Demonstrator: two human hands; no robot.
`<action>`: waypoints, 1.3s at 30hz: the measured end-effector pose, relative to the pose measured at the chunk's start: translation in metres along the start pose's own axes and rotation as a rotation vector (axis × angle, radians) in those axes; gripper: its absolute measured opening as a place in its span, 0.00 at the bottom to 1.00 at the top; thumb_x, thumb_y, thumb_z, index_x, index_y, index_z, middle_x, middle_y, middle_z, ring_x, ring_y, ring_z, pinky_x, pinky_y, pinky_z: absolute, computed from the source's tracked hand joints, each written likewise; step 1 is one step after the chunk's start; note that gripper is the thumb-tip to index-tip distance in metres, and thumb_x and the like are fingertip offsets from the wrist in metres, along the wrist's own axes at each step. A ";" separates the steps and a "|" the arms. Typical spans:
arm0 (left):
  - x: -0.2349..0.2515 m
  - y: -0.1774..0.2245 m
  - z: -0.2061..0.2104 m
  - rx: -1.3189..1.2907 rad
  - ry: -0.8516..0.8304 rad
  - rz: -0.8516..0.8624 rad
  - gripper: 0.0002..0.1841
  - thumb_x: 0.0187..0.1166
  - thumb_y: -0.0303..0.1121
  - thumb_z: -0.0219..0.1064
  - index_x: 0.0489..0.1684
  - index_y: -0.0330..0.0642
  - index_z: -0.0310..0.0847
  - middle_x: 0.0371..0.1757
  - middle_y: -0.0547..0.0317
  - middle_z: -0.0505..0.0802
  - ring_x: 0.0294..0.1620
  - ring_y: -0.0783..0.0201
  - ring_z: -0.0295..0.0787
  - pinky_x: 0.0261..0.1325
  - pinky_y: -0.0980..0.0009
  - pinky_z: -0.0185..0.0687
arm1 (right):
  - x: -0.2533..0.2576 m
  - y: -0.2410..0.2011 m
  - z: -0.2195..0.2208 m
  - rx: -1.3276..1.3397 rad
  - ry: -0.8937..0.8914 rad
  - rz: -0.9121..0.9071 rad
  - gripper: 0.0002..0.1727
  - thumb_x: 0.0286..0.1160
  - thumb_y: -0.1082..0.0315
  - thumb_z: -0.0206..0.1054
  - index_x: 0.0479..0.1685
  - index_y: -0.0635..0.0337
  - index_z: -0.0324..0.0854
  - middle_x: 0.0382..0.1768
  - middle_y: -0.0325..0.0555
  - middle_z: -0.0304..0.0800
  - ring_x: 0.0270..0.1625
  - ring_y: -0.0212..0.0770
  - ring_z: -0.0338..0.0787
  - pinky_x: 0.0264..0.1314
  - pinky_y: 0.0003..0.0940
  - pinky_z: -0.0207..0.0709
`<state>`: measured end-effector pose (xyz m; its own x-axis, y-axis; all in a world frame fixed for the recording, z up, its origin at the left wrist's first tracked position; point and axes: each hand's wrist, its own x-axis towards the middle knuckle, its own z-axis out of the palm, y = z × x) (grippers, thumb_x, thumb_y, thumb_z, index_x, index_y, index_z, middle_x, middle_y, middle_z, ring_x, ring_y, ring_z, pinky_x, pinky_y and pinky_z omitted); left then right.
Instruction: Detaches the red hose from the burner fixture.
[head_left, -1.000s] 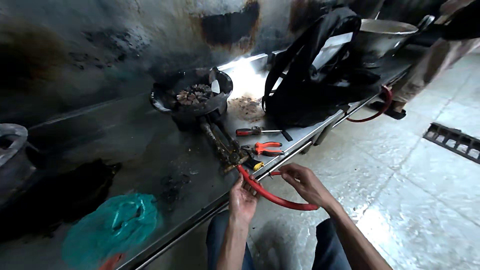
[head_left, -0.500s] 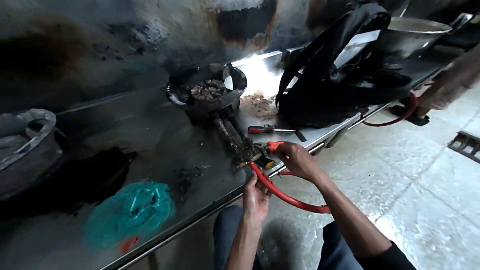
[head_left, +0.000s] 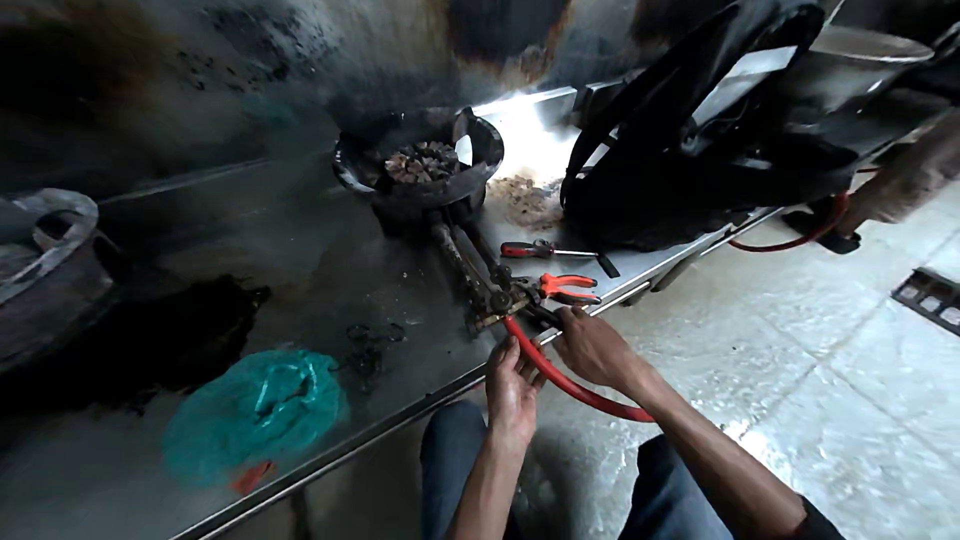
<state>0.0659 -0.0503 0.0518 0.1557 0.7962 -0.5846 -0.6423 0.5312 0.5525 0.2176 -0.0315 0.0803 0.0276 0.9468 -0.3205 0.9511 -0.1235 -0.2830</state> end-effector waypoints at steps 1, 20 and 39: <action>-0.001 0.000 0.000 0.017 0.007 0.006 0.14 0.93 0.37 0.52 0.65 0.39 0.75 0.47 0.50 0.92 0.46 0.59 0.92 0.50 0.64 0.88 | -0.013 0.006 -0.001 0.035 -0.004 0.046 0.25 0.86 0.56 0.57 0.72 0.65 0.75 0.64 0.66 0.83 0.63 0.65 0.87 0.64 0.62 0.78; 0.008 -0.025 -0.003 -0.141 -0.183 0.049 0.20 0.96 0.39 0.38 0.48 0.38 0.75 0.27 0.59 0.89 0.27 0.65 0.91 0.36 0.68 0.91 | -0.047 0.037 -0.006 -0.042 0.374 -0.445 0.25 0.84 0.47 0.58 0.66 0.53 0.85 0.46 0.48 0.93 0.42 0.46 0.94 0.44 0.44 0.88; 0.025 -0.045 0.007 -0.422 -0.423 0.133 0.22 0.94 0.43 0.34 0.40 0.42 0.71 0.19 0.68 0.80 0.15 0.75 0.76 0.20 0.80 0.76 | -0.006 0.032 -0.034 -0.104 -0.014 -0.476 0.30 0.90 0.42 0.44 0.54 0.58 0.82 0.33 0.44 0.86 0.33 0.37 0.87 0.35 0.38 0.81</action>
<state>0.1040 -0.0524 0.0167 0.2831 0.9396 -0.1923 -0.9050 0.3281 0.2706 0.2583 -0.0312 0.1035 -0.4217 0.8866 -0.1901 0.8827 0.3535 -0.3098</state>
